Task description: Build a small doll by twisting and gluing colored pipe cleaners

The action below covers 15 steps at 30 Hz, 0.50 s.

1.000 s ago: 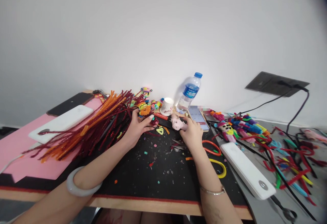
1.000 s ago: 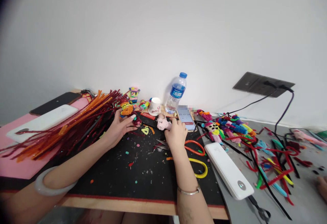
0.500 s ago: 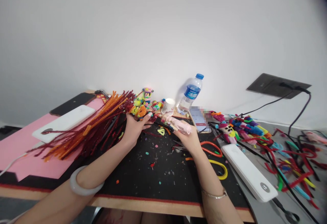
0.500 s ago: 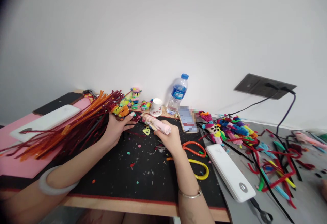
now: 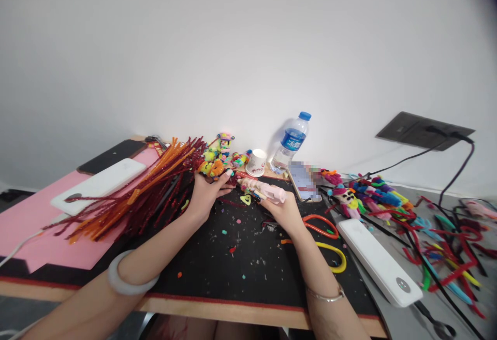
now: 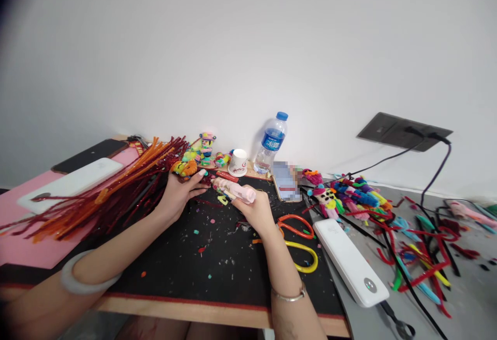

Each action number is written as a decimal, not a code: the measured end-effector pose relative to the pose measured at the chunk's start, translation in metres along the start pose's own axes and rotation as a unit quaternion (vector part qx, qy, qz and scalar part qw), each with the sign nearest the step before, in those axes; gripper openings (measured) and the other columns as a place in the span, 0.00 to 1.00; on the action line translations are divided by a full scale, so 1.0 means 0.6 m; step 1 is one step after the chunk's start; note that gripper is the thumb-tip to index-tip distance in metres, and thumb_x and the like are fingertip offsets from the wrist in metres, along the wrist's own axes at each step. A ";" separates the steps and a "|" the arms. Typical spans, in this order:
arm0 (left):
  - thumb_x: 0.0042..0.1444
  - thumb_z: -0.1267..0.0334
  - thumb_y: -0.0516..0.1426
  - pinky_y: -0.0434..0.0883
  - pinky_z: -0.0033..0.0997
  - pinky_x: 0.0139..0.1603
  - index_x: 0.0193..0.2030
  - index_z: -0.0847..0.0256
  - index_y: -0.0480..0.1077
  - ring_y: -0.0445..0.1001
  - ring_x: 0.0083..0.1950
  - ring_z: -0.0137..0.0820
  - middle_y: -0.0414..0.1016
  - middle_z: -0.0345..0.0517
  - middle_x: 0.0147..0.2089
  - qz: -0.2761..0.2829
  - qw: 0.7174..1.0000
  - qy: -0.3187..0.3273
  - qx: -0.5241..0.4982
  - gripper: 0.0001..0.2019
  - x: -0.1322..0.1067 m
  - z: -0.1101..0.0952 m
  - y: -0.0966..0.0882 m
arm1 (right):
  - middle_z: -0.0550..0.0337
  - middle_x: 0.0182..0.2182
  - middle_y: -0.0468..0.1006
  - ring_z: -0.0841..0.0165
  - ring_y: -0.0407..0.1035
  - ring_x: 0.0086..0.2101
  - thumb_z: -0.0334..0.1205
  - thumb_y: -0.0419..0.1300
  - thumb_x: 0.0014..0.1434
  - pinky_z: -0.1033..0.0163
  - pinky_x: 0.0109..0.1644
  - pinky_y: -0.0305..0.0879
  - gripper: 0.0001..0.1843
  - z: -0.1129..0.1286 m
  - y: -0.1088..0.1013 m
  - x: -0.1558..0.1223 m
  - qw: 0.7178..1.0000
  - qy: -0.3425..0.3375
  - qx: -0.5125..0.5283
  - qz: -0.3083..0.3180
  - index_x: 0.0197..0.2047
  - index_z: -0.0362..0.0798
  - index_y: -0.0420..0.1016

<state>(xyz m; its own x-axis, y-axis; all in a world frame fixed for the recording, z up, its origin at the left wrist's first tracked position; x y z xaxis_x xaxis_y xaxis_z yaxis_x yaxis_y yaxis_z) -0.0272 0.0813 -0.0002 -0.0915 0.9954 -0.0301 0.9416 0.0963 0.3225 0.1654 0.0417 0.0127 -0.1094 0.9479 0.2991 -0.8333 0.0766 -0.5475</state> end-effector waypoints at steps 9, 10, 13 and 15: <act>0.41 0.59 0.64 0.75 0.25 0.27 0.46 0.58 0.58 0.75 0.26 0.26 0.73 0.45 0.40 0.010 1.000 -0.016 -0.006 0.26 0.000 0.002 0.001 | 0.60 0.29 0.75 0.70 0.65 0.27 0.39 0.59 0.51 0.67 0.33 0.63 0.12 -0.001 -0.001 -0.002 1.000 0.001 -0.021 -0.003 0.39 0.43 0.74; 0.41 0.59 0.64 0.75 0.25 0.27 0.46 0.58 0.58 0.76 0.26 0.26 0.73 0.45 0.40 0.011 1.000 -0.018 -0.007 0.26 0.000 0.002 0.001 | 0.60 0.29 0.75 0.70 0.65 0.27 0.39 0.59 0.51 0.67 0.33 0.63 0.12 -0.001 -0.001 -0.002 1.000 0.000 -0.022 -0.003 0.39 0.43 0.74; 0.42 0.59 0.64 0.75 0.25 0.27 0.46 0.58 0.58 0.76 0.27 0.26 0.73 0.45 0.41 0.013 1.000 -0.023 -0.011 0.26 0.001 0.003 0.001 | 0.60 0.29 0.75 0.70 0.65 0.27 0.38 0.59 0.51 0.67 0.33 0.63 0.12 0.000 -0.002 -0.002 1.000 -0.004 -0.022 -0.003 0.38 0.43 0.74; 0.42 0.60 0.64 0.75 0.25 0.27 0.45 0.58 0.58 0.76 0.26 0.26 0.73 0.46 0.41 0.008 0.999 -0.027 -0.015 0.26 0.001 0.003 0.000 | 0.60 0.30 0.75 0.71 0.65 0.27 0.38 0.59 0.51 0.67 0.33 0.62 0.12 0.000 -0.002 -0.001 1.000 -0.007 -0.024 -0.003 0.39 0.43 0.74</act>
<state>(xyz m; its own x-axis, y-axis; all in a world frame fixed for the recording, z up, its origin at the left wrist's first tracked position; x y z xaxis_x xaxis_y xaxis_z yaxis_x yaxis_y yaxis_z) -0.0265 0.0819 -0.0021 -0.0583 0.9955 -0.0751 0.9327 0.0812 0.3515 0.1666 0.0408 0.0133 -0.1129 0.9428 0.3137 -0.8072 0.0970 -0.5822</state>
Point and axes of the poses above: each hand's wrist, its own x-axis towards the middle knuckle, its own y-axis out of the palm, z = x × y, the point moved 5 cm from there along x, towards the middle knuckle
